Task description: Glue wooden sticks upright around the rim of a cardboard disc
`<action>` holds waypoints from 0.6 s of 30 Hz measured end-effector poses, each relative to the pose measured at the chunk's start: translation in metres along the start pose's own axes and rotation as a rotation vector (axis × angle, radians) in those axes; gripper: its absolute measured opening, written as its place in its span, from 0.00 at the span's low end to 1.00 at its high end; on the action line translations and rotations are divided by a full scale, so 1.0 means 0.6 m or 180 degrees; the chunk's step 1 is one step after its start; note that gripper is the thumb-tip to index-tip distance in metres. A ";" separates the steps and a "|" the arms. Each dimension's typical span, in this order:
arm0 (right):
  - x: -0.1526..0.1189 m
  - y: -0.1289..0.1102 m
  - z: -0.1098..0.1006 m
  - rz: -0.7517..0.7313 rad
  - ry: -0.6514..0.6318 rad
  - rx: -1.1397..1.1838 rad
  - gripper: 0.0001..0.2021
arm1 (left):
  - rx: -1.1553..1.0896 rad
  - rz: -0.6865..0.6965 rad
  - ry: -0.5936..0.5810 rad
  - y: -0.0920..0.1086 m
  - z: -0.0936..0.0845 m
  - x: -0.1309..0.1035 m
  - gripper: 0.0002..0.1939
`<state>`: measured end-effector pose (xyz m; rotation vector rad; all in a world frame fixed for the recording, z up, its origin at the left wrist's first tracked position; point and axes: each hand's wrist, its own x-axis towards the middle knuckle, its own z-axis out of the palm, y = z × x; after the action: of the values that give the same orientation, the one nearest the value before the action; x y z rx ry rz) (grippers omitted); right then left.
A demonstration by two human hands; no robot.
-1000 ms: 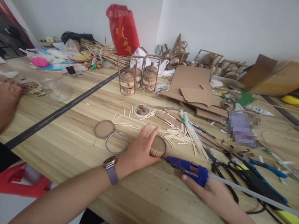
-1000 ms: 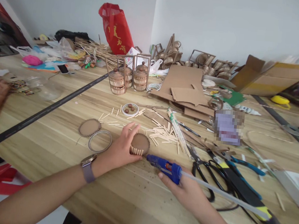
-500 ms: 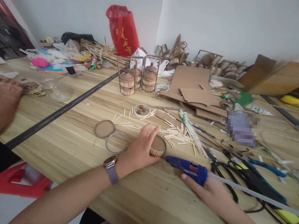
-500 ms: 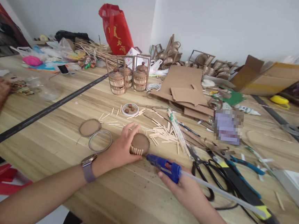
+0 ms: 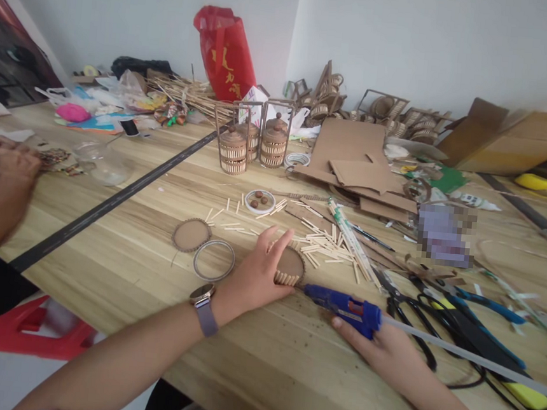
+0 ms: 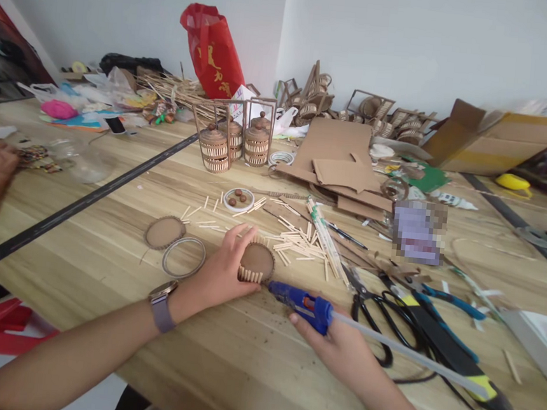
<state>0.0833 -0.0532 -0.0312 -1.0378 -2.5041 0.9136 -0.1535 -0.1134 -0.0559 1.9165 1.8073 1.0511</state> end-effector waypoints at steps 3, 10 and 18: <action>0.000 -0.001 -0.001 0.0014 -0.0004 0.0017 0.19 | -0.0005 0.0001 0.0009 -0.001 0.000 0.000 0.58; -0.001 -0.001 0.000 -0.0011 0.0006 -0.0029 0.19 | 0.0024 0.0034 0.0042 -0.001 0.001 0.000 0.58; -0.001 -0.004 0.000 0.0036 0.0037 -0.0043 0.18 | -0.0007 0.0048 0.0050 -0.002 0.001 0.000 0.58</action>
<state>0.0826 -0.0545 -0.0296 -1.0595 -2.5008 0.8923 -0.1540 -0.1132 -0.0574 1.9288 1.8020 1.0757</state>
